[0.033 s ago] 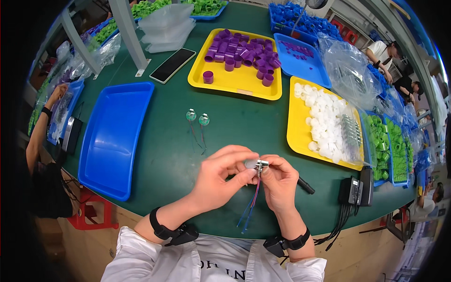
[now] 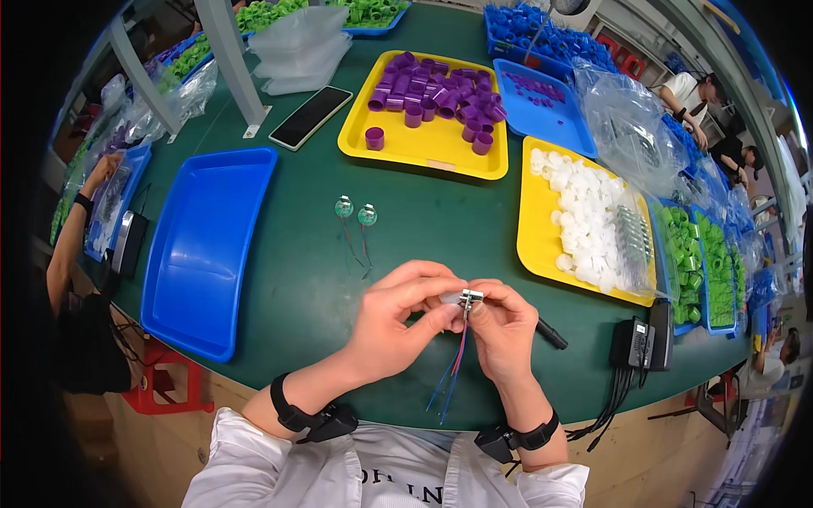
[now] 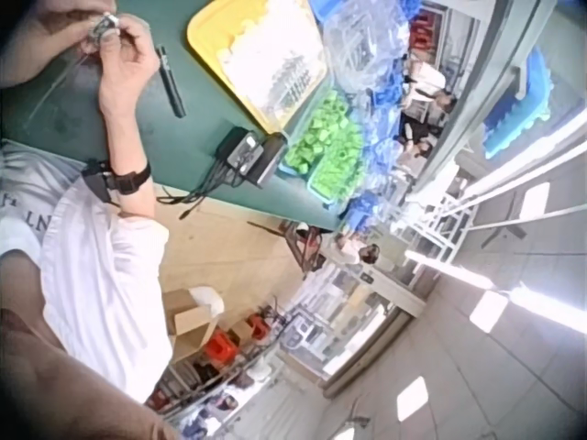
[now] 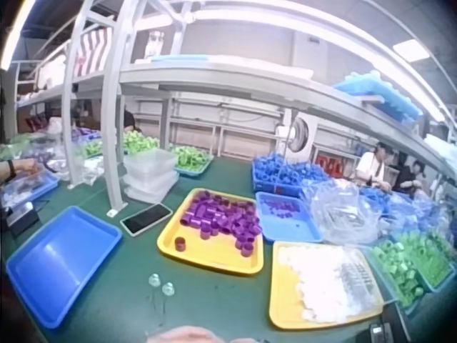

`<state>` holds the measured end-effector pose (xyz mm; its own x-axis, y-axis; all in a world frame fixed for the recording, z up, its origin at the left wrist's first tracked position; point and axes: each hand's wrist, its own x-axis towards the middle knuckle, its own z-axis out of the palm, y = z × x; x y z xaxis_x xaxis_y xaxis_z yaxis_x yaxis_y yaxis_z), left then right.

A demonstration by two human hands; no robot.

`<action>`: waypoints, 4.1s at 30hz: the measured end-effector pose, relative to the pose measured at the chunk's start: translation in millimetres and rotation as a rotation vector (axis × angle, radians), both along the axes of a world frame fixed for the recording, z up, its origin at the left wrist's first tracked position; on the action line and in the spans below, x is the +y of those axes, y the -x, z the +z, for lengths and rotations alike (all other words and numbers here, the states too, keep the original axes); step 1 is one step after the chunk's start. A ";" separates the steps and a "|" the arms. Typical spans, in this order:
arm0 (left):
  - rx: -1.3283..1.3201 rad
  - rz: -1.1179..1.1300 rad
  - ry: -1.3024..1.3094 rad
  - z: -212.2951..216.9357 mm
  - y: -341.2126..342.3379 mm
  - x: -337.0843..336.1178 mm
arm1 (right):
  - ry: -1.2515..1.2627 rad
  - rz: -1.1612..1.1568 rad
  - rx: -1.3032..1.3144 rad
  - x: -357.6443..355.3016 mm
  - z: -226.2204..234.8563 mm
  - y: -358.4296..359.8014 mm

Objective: Assembling electronic components on a small circuit board.

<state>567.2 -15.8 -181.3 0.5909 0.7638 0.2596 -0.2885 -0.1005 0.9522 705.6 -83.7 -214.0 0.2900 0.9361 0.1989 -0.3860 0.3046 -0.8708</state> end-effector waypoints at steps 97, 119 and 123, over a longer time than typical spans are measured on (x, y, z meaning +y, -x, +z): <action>0.411 -0.389 -1.245 43.3 -339.8 31.7 | -0.481 -0.780 -0.853 -17.2 30.1 -2.1; 0.553 -0.383 -1.208 42.4 -353.3 31.2 | -0.334 -0.781 -0.545 -15.5 22.5 -11.6; 0.309 -0.285 -1.015 64.6 -346.0 44.6 | -0.280 -0.746 -0.490 -15.1 21.4 -9.2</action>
<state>913.2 28.7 -116.7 0.8593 0.1036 0.5009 -0.1891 -0.8455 0.4993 714.7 -98.8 -192.6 0.6210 0.4412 0.6478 0.3847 0.5486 -0.7423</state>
